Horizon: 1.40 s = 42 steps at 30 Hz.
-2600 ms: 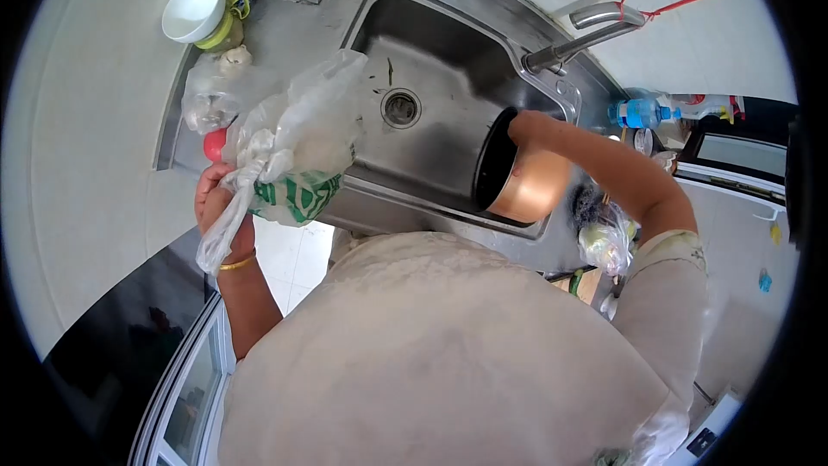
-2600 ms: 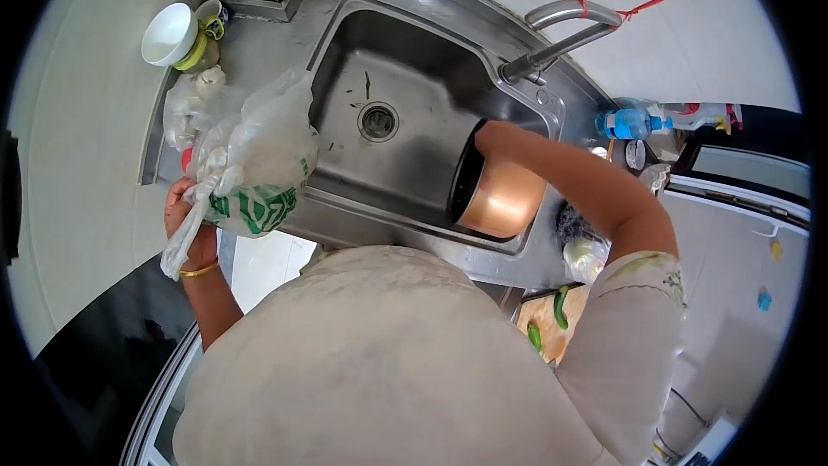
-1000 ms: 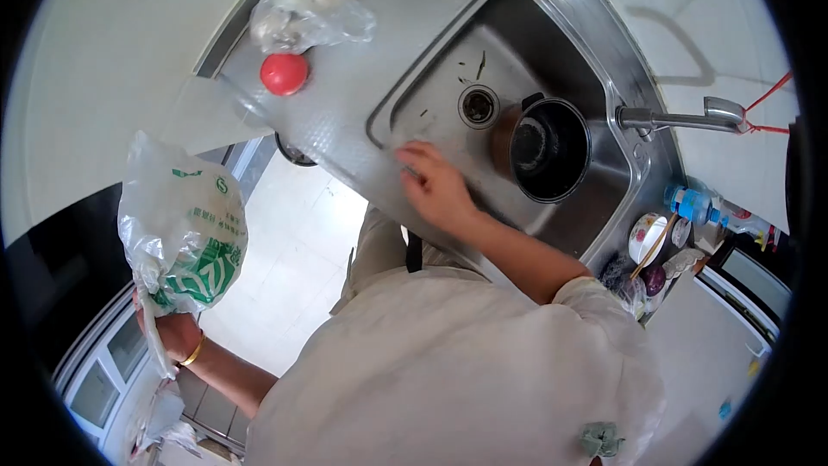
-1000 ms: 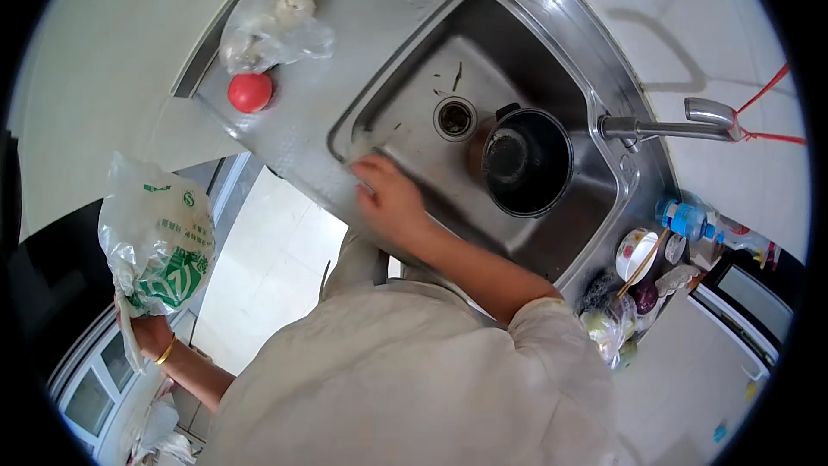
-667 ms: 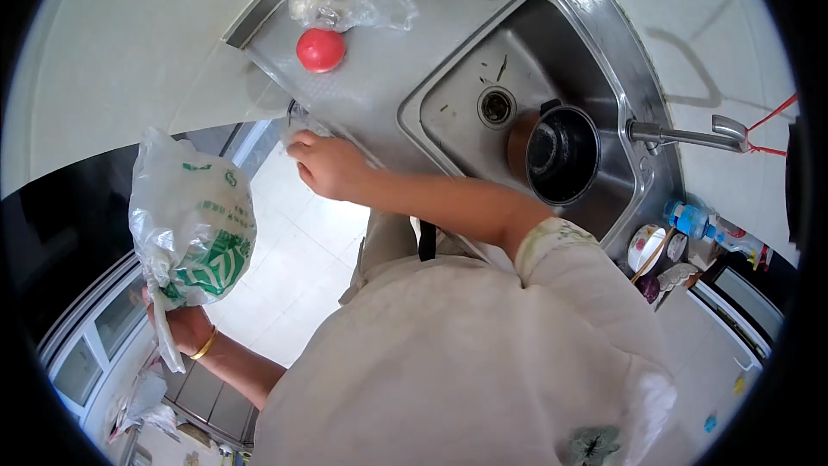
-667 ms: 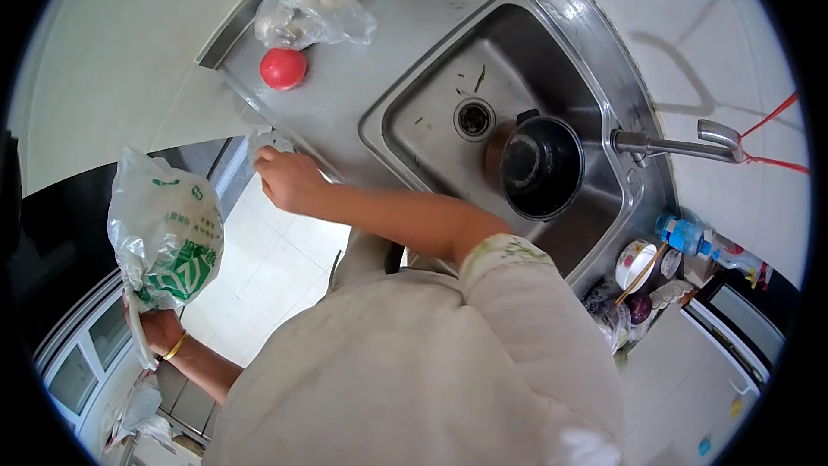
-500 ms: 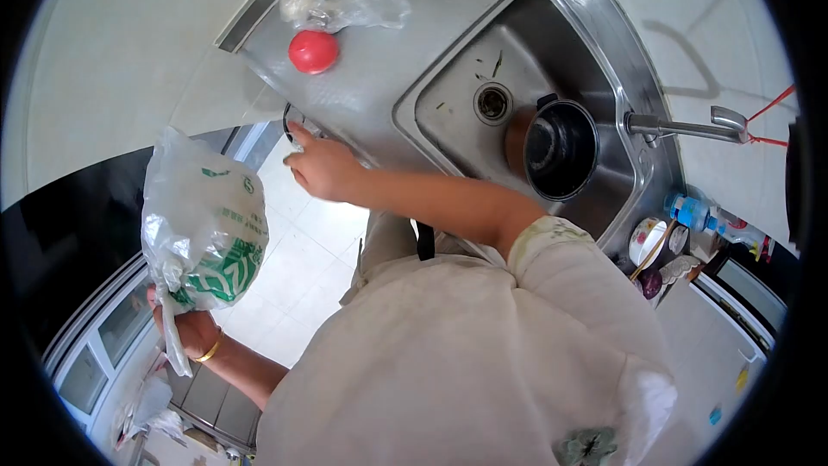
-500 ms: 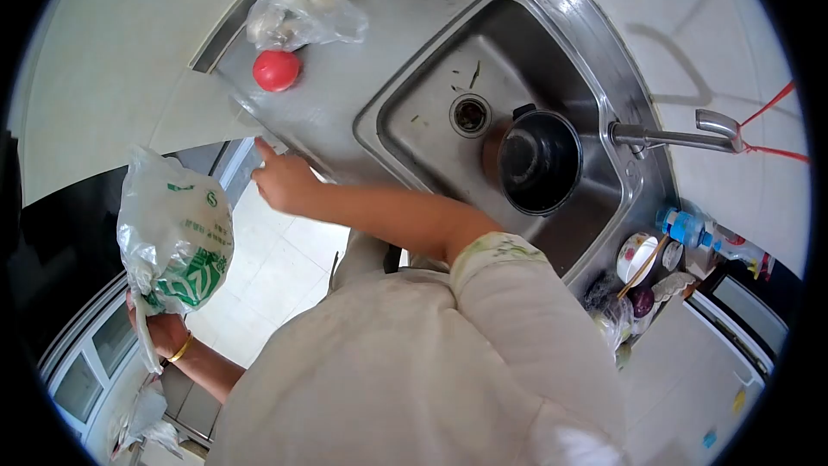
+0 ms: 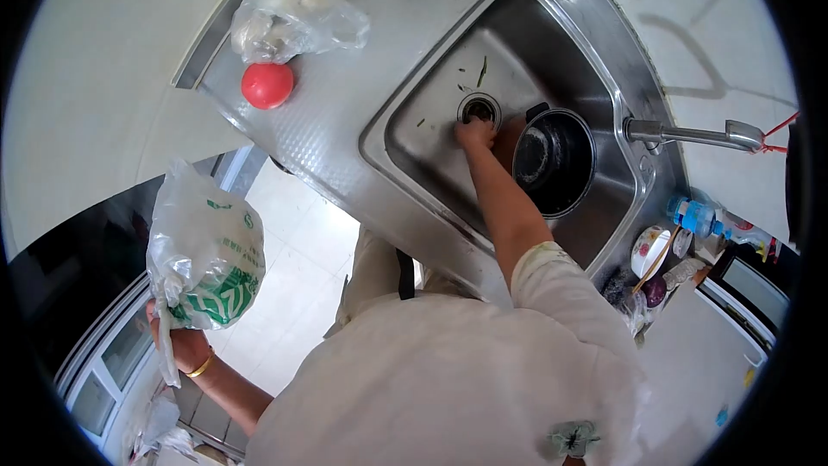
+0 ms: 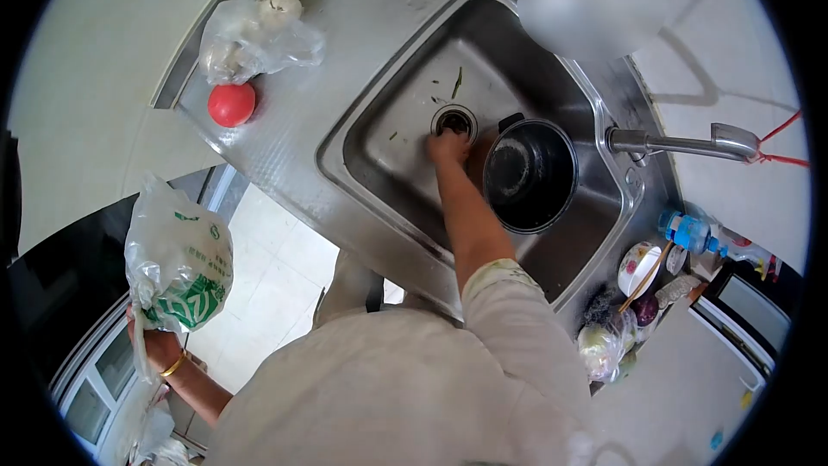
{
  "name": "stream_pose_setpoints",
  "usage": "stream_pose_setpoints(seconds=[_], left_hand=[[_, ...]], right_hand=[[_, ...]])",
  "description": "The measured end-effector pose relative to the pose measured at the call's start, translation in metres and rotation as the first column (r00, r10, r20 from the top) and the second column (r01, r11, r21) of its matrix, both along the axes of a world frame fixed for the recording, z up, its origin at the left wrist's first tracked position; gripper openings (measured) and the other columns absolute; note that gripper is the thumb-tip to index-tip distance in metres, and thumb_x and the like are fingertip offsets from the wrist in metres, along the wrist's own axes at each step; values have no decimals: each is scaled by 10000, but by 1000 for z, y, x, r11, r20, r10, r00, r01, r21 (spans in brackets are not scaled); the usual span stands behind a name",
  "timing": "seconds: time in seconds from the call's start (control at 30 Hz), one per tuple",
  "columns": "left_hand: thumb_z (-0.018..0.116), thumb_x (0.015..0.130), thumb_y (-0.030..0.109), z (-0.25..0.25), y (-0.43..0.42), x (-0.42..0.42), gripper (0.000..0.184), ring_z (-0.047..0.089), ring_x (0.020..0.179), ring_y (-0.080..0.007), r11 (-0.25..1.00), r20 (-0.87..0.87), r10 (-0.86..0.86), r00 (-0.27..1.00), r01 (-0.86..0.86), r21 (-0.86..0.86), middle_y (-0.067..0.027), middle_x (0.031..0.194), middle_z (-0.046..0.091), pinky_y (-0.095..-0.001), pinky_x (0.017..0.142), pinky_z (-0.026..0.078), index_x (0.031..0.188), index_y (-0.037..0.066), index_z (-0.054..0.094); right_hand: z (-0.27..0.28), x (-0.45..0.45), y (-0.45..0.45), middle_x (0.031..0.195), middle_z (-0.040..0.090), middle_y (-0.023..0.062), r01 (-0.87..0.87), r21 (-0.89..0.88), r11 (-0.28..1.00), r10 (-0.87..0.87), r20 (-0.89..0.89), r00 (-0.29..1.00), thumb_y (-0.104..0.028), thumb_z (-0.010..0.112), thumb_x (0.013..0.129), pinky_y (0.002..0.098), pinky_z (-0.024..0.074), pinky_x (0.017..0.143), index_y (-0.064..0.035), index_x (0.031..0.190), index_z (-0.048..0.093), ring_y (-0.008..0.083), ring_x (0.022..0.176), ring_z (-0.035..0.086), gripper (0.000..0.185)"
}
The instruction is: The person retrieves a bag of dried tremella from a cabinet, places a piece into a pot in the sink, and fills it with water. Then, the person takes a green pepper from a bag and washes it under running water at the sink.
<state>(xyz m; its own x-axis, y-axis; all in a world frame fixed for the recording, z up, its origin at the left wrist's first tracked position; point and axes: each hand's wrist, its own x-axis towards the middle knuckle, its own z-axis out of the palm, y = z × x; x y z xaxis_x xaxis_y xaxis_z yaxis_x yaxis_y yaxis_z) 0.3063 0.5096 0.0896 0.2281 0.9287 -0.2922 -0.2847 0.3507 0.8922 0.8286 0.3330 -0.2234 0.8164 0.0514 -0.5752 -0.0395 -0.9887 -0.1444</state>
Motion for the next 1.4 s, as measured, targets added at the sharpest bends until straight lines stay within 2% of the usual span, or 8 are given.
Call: stream_pose_setpoints(seconds=[0.17,0.37,0.7,0.8,0.9,1.03,1.07,1.4], left_hand=[[513,845,246,-1,3,1,299,490,1065,-241,1000,36,5,999,-4,-3,-102,1112,560,-390,932,371,1063,47,558],[524,835,245,-15,0,-15,318,485,1077,-250,998,140,46,989,-41,-38,-107,1124,555,-405,940,366,1081,46,553],[522,815,165,-10,3,-7,186,535,941,-228,991,-3,128,992,-128,-27,-108,982,580,-346,860,414,949,39,547],[516,806,139,-15,-2,-20,165,534,932,-226,989,-61,144,988,-145,-8,-107,961,576,-338,858,412,932,36,541],[515,783,122,-32,-7,-41,161,537,922,-228,977,-62,208,976,-210,-40,-105,951,575,-333,846,421,917,35,535],[516,764,114,-65,-5,-67,133,546,870,-222,944,-182,287,940,-310,-112,-97,902,566,-331,818,435,871,35,527],[508,760,102,-74,-10,-80,120,545,856,-216,936,-203,311,928,-337,-106,-94,887,561,-330,811,437,858,34,526],[432,741,-30,-151,-55,-164,112,540,749,-189,750,-483,497,721,-637,-181,-70,788,545,-294,749,446,776,16,528]], right_hand=[[16,-6,-4,1364,236,140,124,42,991,-123,-29,992,-367,678,660,461,247,997,-152,1060,586,340,1245,225,463],[40,-46,-23,1280,278,237,-100,337,936,-64,445,893,-174,740,621,454,276,968,-58,846,476,409,1171,297,366],[195,-92,0,1161,357,208,-569,674,471,197,548,813,-59,734,593,377,343,918,-71,870,427,330,1097,410,414],[203,-133,27,1173,347,184,-305,946,110,221,276,935,-26,728,575,376,339,941,-88,982,383,279,1107,416,537],[181,-188,64,1181,346,167,-112,993,-38,316,118,941,-13,730,563,366,338,955,-84,1086,312,242,1116,413,673],[105,-242,126,1157,383,150,141,986,86,406,-164,899,-8,732,573,342,363,936,-24,1159,249,222,1101,426,760],[79,-249,140,1143,400,147,-113,987,117,433,52,900,1,740,572,336,379,918,-16,1154,246,222,1077,447,763],[-111,-271,267,1104,424,200,-594,801,73,524,476,707,-80,767,540,385,386,861,-26,1096,328,309,967,466,710]])
